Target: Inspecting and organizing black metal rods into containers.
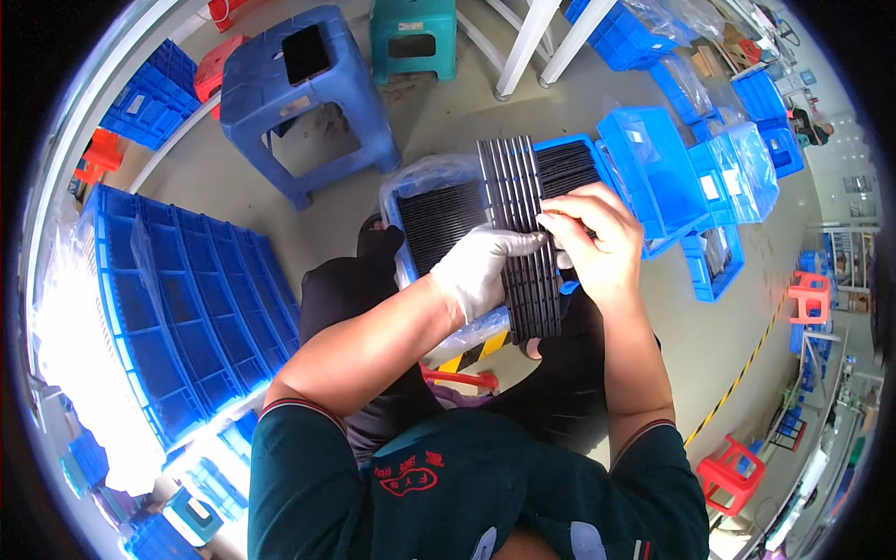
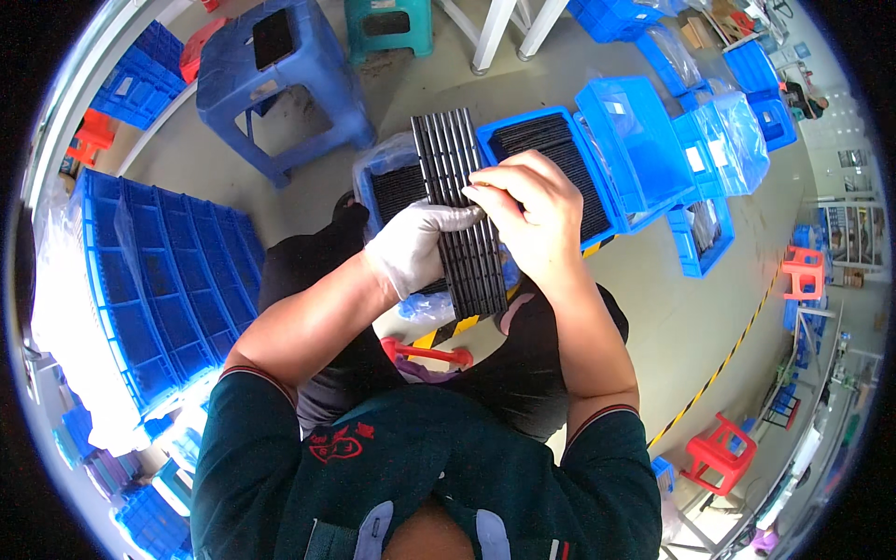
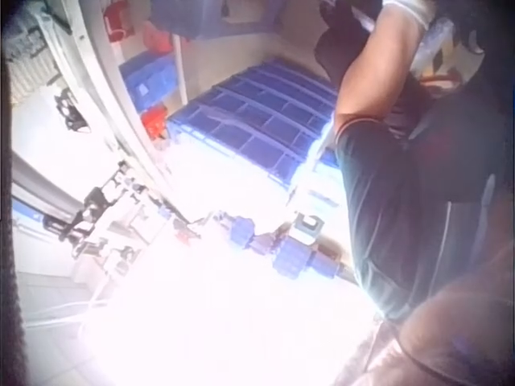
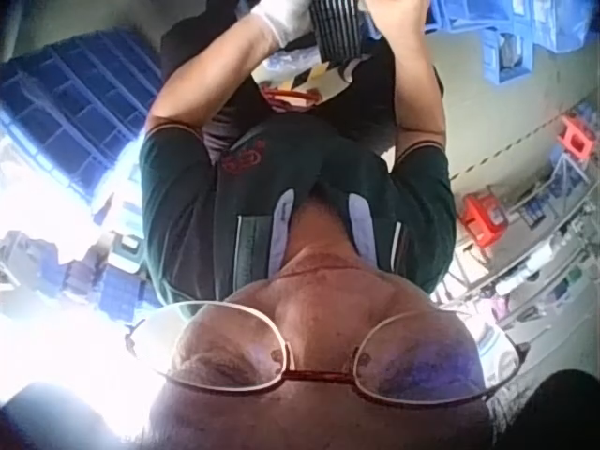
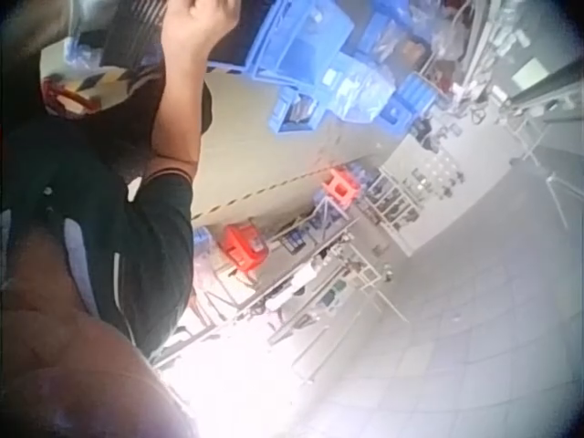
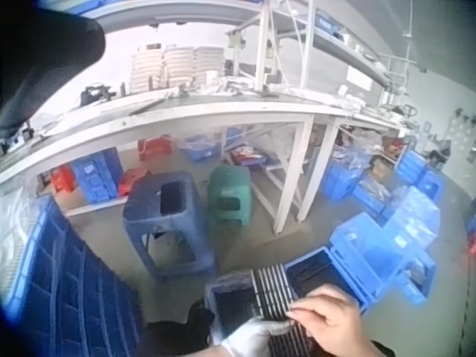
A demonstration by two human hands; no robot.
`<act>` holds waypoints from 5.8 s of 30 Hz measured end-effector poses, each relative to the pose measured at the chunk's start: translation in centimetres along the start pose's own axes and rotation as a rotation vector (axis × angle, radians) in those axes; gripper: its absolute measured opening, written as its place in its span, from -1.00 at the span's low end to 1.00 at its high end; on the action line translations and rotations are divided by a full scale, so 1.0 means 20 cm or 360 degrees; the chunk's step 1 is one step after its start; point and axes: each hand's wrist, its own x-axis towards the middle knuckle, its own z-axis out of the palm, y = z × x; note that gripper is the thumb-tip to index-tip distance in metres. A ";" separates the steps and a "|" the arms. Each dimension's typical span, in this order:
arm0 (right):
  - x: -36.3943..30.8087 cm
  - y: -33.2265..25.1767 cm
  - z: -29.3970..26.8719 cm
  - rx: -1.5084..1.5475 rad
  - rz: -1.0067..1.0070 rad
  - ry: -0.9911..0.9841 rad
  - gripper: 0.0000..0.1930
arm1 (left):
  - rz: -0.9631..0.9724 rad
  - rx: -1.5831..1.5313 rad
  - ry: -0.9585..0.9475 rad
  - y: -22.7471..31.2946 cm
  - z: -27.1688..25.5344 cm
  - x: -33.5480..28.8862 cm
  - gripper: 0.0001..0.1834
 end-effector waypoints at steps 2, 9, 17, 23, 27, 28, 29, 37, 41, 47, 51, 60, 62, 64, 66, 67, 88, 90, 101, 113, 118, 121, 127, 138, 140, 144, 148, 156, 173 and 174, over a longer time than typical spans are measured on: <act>0.00 0.02 0.02 0.0025 0.0014 -0.0017 -0.86 | 0.0021 -0.0016 -0.0023 -0.01 -0.02 0.01 -0.76; 0.00 0.03 0.04 0.0015 0.0020 -0.0030 -0.86 | 0.0001 -0.0016 -0.0047 -0.01 -0.03 0.01 -0.77; 0.01 0.00 0.05 -0.0460 -0.0496 -0.0069 -0.87 | 0.0100 0.0052 -0.0007 -0.03 -0.05 0.03 -0.80; 0.01 -0.03 0.04 -0.0646 -0.0431 -0.0150 -0.88 | 0.0087 0.0033 -0.0027 -0.05 -0.08 0.05 -0.83; 0.01 0.00 0.05 -0.0600 -0.0418 -0.0151 -0.88 | 0.0047 0.0024 0.0019 -0.05 -0.08 0.05 -0.82; 0.01 0.00 0.05 -0.0565 -0.0417 -0.0153 -0.88 | 0.0033 0.0040 0.0001 -0.05 -0.08 0.05 -0.82; 0.01 0.00 0.05 -0.0565 -0.0417 -0.0153 -0.88 | 0.0034 0.0040 0.0001 -0.05 -0.07 0.04 -0.82; 0.01 0.02 0.02 -0.0019 -0.0082 -0.0047 -0.84 | -0.0019 0.0044 -0.0041 -0.04 -0.05 0.05 -0.77; 0.00 0.04 0.04 0.0073 0.0003 -0.0105 -0.83 | -0.0011 -0.0009 -0.0013 -0.04 -0.05 0.05 -0.79; 0.01 0.02 0.05 -0.0132 -0.0155 -0.0106 -0.84 | 0.0009 0.0001 -0.0026 -0.05 -0.06 0.05 -0.80; 0.01 0.02 0.06 -0.0224 -0.0237 -0.0096 -0.85 | -0.0002 0.0028 0.0045 -0.06 -0.07 0.06 -0.82; 0.01 -0.04 0.06 -0.0719 -0.0413 -0.0232 -0.88 | 0.0164 0.0028 -0.0091 -0.08 -0.07 0.06 -0.82; 0.01 -0.04 0.06 -0.0721 -0.0394 -0.0232 -0.88 | 0.0131 -0.0023 -0.0121 -0.07 -0.07 0.05 -0.80; 0.01 -0.03 0.07 -0.0693 -0.0410 -0.0224 -0.87 | 0.0097 -0.0013 -0.0163 -0.06 -0.08 0.04 -0.79; 0.01 -0.03 0.05 -0.0634 -0.0429 -0.0202 -0.87 | 0.0061 -0.0008 -0.0207 -0.06 -0.09 0.05 -0.78; 0.01 -0.04 0.05 -0.0574 -0.0447 -0.0178 -0.88 | 0.0077 0.0018 -0.0179 -0.07 -0.10 0.06 -0.77; 0.03 -0.05 0.08 -0.0459 -0.0372 -0.0275 -0.87 | 0.0152 0.0002 0.0027 -0.07 -0.08 0.07 -0.80; 0.02 -0.02 0.07 -0.0466 -0.0308 -0.0301 -0.86 | 0.0155 0.0045 0.0065 -0.07 -0.06 0.06 -0.80; 0.03 -0.02 0.06 -0.0143 -0.0183 -0.0057 -0.84 | 0.0110 0.0032 0.0044 -0.04 -0.04 0.06 -0.77; 0.04 -0.05 0.07 -0.0409 -0.0403 -0.0145 -0.85 | 0.0155 0.0121 0.0118 -0.06 -0.06 0.07 -0.78; 0.03 -0.06 0.09 -0.0529 -0.0423 -0.0228 -0.85 | 0.0201 0.0063 0.0022 -0.09 -0.09 0.10 -0.78; 0.03 -0.03 0.08 -0.0472 -0.0286 -0.0261 -0.86 | 0.0219 0.0175 0.0070 -0.09 -0.09 0.10 -0.78; 0.05 -0.07 0.06 -0.0284 -0.0247 -0.0166 -0.84 | 0.0202 0.0148 0.0134 -0.06 -0.04 0.08 -0.78; 0.07 -0.11 0.09 -0.0446 -0.0399 -0.0243 -0.85 | 0.0206 0.0184 0.0123 -0.08 -0.11 0.13 -0.75; 0.07 -0.12 0.10 -0.0480 -0.0421 -0.0244 -0.84 | 0.0181 0.0178 0.0143 -0.09 -0.12 0.14 -0.73; 0.07 -0.12 0.10 -0.0559 -0.0474 -0.0240 -0.84 | 0.0176 0.0258 0.0209 -0.10 -0.11 0.15 -0.67; 0.07 -0.13 0.11 -0.0605 -0.0493 -0.0269 -0.83 | 0.0140 0.0304 0.0311 -0.11 -0.09 0.15 -0.65; 0.07 -0.17 0.14 -0.0721 -0.0662 -0.0415 -0.85 | 0.0276 0.0277 -0.0407 -0.19 -0.29 0.31 -0.82; 0.04 -0.03 0.11 -0.0307 -0.0360 -0.0187 -0.80 | 0.0258 0.0117 0.0024 -0.07 -0.10 0.11 -0.75; 0.04 -0.03 0.11 -0.0335 -0.0332 -0.0213 -0.82 | 0.0245 0.0126 0.0022 -0.07 -0.10 0.12 -0.75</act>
